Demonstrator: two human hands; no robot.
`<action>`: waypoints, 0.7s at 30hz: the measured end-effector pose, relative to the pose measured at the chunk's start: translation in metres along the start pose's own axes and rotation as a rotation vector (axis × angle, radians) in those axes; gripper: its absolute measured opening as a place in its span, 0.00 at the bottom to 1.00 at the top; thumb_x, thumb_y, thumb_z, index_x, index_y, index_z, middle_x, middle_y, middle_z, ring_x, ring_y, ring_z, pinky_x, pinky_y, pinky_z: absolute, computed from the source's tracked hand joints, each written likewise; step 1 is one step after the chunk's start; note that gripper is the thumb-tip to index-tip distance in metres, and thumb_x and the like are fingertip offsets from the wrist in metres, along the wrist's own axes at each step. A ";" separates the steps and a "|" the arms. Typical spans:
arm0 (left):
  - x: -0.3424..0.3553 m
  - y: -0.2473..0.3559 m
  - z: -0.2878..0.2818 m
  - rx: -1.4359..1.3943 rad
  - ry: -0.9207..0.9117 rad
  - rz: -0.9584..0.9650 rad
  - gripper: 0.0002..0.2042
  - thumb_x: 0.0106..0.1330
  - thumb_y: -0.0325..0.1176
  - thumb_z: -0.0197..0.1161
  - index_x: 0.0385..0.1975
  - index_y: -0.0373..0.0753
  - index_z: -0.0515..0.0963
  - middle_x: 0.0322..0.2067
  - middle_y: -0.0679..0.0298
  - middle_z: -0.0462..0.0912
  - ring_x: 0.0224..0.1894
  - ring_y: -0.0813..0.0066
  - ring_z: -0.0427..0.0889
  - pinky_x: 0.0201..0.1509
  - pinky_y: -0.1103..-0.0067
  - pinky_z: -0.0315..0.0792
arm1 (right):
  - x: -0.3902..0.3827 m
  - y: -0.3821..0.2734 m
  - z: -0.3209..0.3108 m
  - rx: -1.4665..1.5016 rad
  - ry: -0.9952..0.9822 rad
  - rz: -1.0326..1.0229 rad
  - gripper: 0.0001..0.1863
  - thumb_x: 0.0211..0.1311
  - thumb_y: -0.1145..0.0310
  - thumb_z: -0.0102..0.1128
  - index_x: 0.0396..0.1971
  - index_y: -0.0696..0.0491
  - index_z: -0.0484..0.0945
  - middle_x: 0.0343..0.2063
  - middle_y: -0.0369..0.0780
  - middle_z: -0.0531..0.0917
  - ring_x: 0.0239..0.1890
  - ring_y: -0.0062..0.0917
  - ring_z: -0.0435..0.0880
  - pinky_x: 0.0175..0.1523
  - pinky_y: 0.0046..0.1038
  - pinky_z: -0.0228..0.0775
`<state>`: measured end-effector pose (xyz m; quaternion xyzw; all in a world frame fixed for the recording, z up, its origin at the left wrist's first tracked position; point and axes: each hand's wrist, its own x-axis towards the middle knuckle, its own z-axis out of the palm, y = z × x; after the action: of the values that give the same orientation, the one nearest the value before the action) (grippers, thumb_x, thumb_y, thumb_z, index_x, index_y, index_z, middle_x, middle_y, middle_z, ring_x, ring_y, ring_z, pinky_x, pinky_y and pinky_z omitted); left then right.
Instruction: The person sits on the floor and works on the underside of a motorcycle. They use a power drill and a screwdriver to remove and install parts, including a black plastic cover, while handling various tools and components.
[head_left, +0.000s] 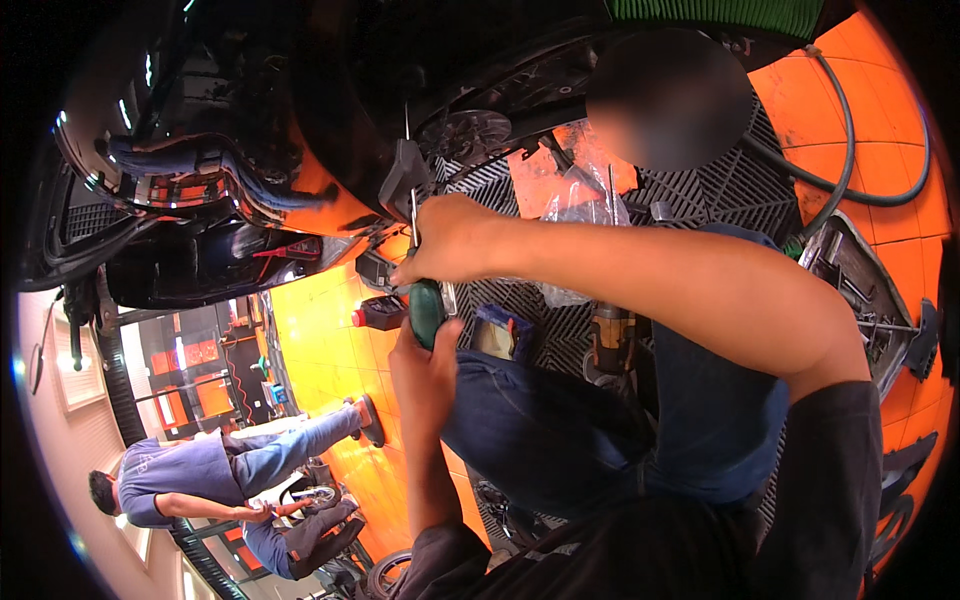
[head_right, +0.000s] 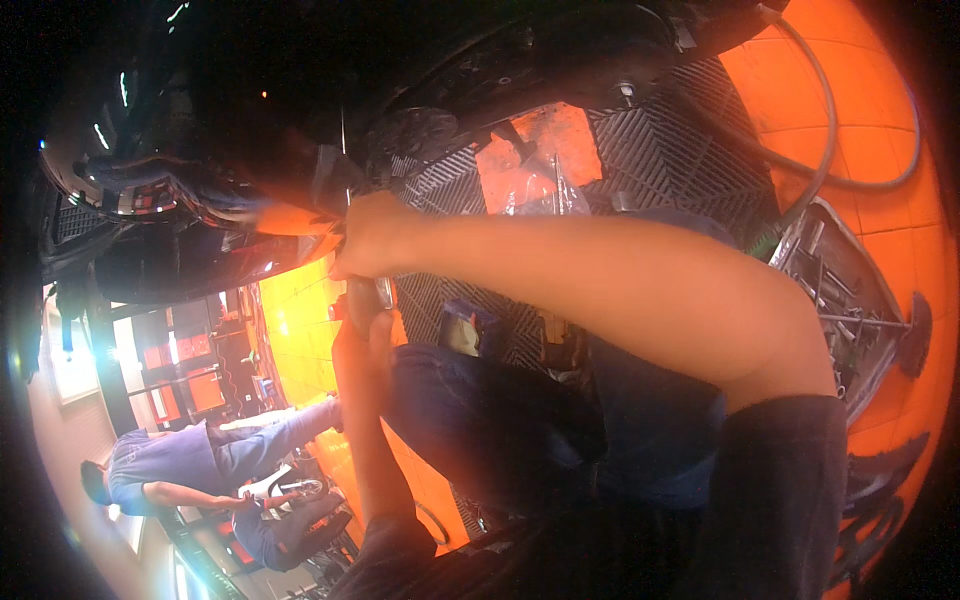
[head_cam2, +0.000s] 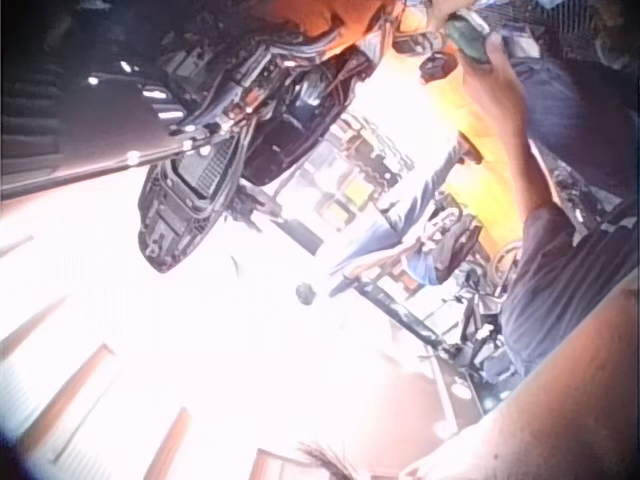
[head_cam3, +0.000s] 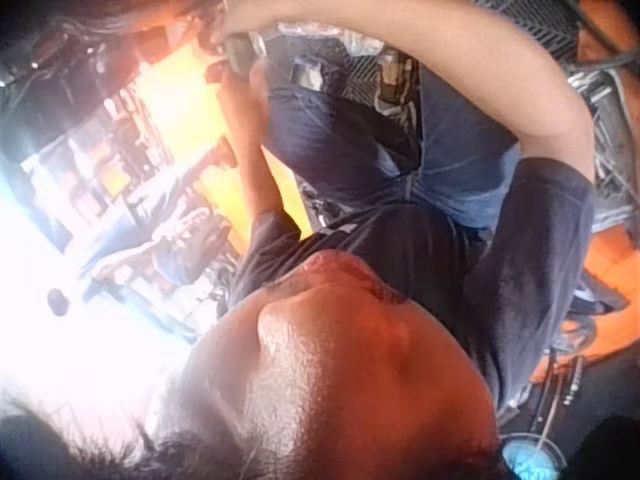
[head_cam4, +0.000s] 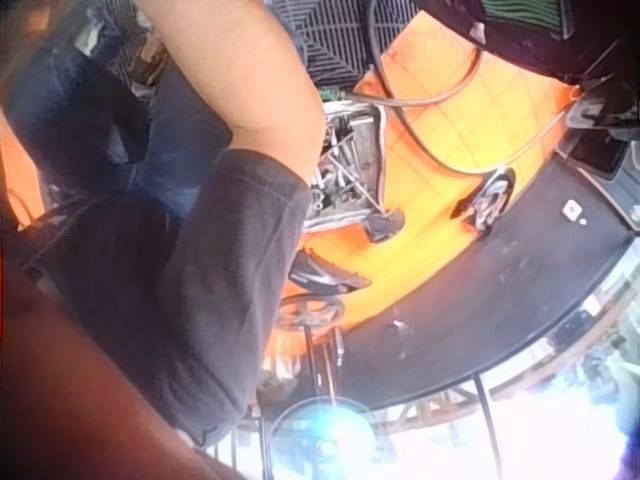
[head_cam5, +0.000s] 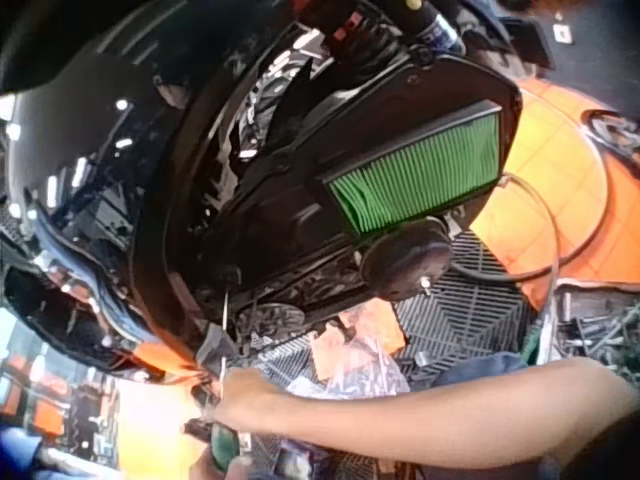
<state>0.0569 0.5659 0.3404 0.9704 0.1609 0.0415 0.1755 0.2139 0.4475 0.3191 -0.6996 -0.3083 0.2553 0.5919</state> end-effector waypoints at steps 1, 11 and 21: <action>0.005 -0.004 -0.005 -0.520 -0.273 -0.320 0.21 0.67 0.50 0.55 0.32 0.33 0.70 0.16 0.62 0.73 0.13 0.74 0.72 0.17 0.79 0.65 | 0.002 0.002 -0.001 0.063 -0.048 0.032 0.25 0.45 0.53 0.70 0.28 0.65 0.81 0.24 0.49 0.83 0.30 0.35 0.84 0.37 0.31 0.75; 0.014 -0.008 0.003 -1.306 -0.551 -0.649 0.29 0.67 0.62 0.44 0.29 0.36 0.69 0.11 0.71 0.63 0.08 0.83 0.57 0.11 0.85 0.52 | -0.013 0.000 -0.014 0.010 -0.011 -0.048 0.27 0.52 0.50 0.64 0.26 0.66 0.81 0.22 0.49 0.82 0.28 0.38 0.84 0.38 0.32 0.75; 0.003 0.003 0.007 -0.023 -0.056 -0.063 0.25 0.67 0.53 0.52 0.32 0.30 0.71 0.21 0.48 0.79 0.20 0.53 0.78 0.23 0.68 0.71 | -0.010 -0.002 -0.001 -0.141 -0.084 -0.017 0.36 0.54 0.41 0.58 0.29 0.69 0.80 0.33 0.59 0.81 0.41 0.44 0.83 0.48 0.36 0.73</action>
<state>0.0617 0.5615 0.3348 0.9636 0.1857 0.0106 0.1921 0.2074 0.4400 0.3212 -0.7257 -0.3560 0.2567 0.5298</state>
